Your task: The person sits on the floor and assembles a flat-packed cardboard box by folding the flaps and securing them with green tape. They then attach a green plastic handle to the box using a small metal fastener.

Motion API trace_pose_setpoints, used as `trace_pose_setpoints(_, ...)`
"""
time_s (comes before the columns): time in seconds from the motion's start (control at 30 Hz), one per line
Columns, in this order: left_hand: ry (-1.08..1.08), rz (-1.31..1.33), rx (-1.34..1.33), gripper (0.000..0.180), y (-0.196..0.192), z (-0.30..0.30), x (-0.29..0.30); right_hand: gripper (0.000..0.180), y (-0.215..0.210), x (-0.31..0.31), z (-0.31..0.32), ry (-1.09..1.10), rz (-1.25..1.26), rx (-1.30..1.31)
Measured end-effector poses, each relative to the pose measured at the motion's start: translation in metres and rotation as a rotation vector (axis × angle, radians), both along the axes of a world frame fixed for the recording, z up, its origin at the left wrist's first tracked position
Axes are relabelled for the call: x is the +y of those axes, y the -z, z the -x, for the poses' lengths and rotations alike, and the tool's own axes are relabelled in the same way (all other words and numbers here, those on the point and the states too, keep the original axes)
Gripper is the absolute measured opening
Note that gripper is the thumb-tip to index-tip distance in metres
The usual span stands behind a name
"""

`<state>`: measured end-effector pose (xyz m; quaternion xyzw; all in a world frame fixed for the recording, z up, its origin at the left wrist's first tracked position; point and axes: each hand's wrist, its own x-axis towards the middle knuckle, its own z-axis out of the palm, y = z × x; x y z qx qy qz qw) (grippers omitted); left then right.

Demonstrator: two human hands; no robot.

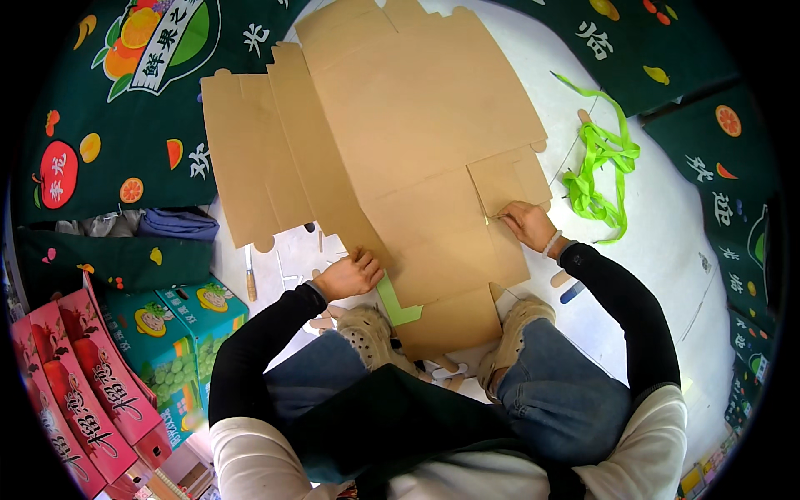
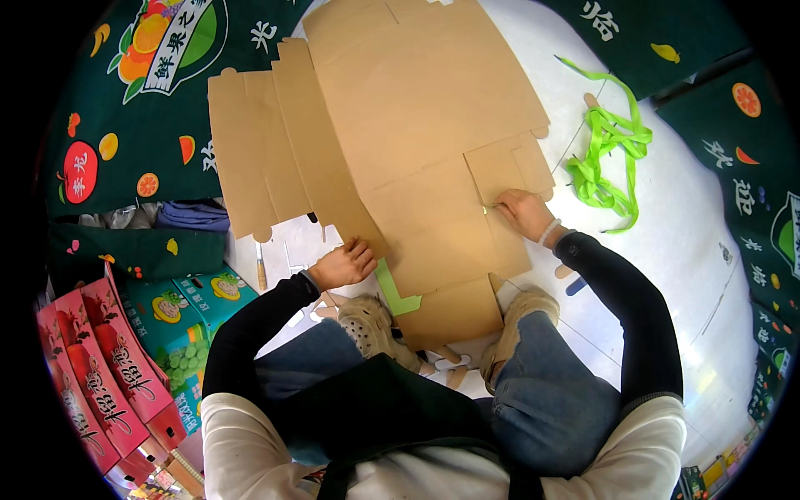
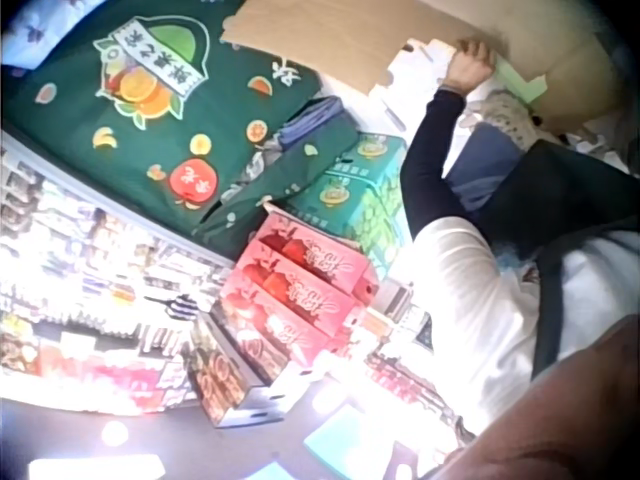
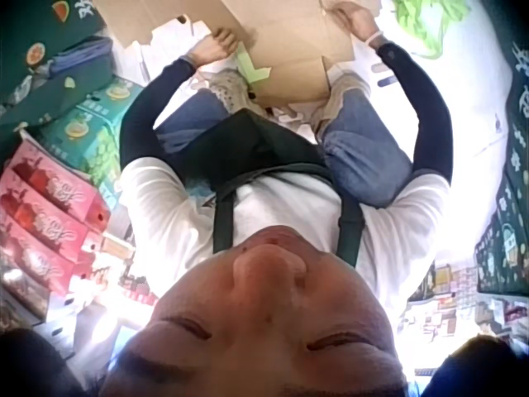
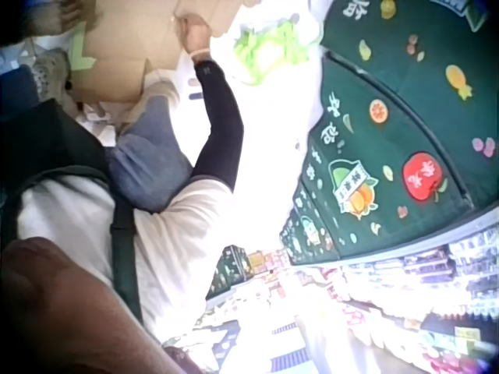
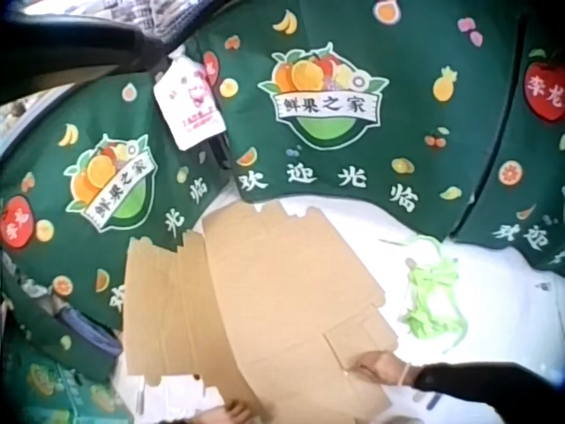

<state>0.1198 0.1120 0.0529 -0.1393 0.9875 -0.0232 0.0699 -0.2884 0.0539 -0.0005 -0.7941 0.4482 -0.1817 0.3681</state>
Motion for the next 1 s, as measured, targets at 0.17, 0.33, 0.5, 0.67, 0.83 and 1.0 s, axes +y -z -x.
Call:
trace_pose_setpoints(0.17, 0.036, 0.009, 0.0, 0.01, 0.0, -0.001, -0.001, 0.01, -0.014, -0.002, 0.0, 0.052, -0.181, -0.062)
trace_pose_setpoints(0.33, 0.029, 0.016, -0.007, 0.008, -0.001, 0.008, -0.007, 0.009, -0.017, 0.004, 0.003, -0.29, 0.305, -0.08)
trace_pose_setpoints(0.5, -0.054, 0.053, -0.016, 0.008, -0.011, 0.016, -0.017, 0.009, -0.025, 0.038, 0.003, -0.599, 0.13, 0.0)
trace_pose_setpoints(0.67, -0.102, -0.025, -0.046, 0.008, -0.012, 0.019, -0.015, 0.013, -0.032, 0.039, 0.039, -0.675, -0.2, 0.565)
trace_pose_setpoints(0.83, -0.248, -0.246, -0.111, 0.011, -0.011, 0.003, -0.019, 0.013, -0.056, 0.015, 0.036, -0.577, -0.054, 0.942)
trace_pose_setpoints(1.0, -0.37, -0.341, -0.039, 0.007, -0.024, 0.003, -0.03, 0.045, -0.055, 0.012, -0.046, -0.48, 0.045, 0.322)
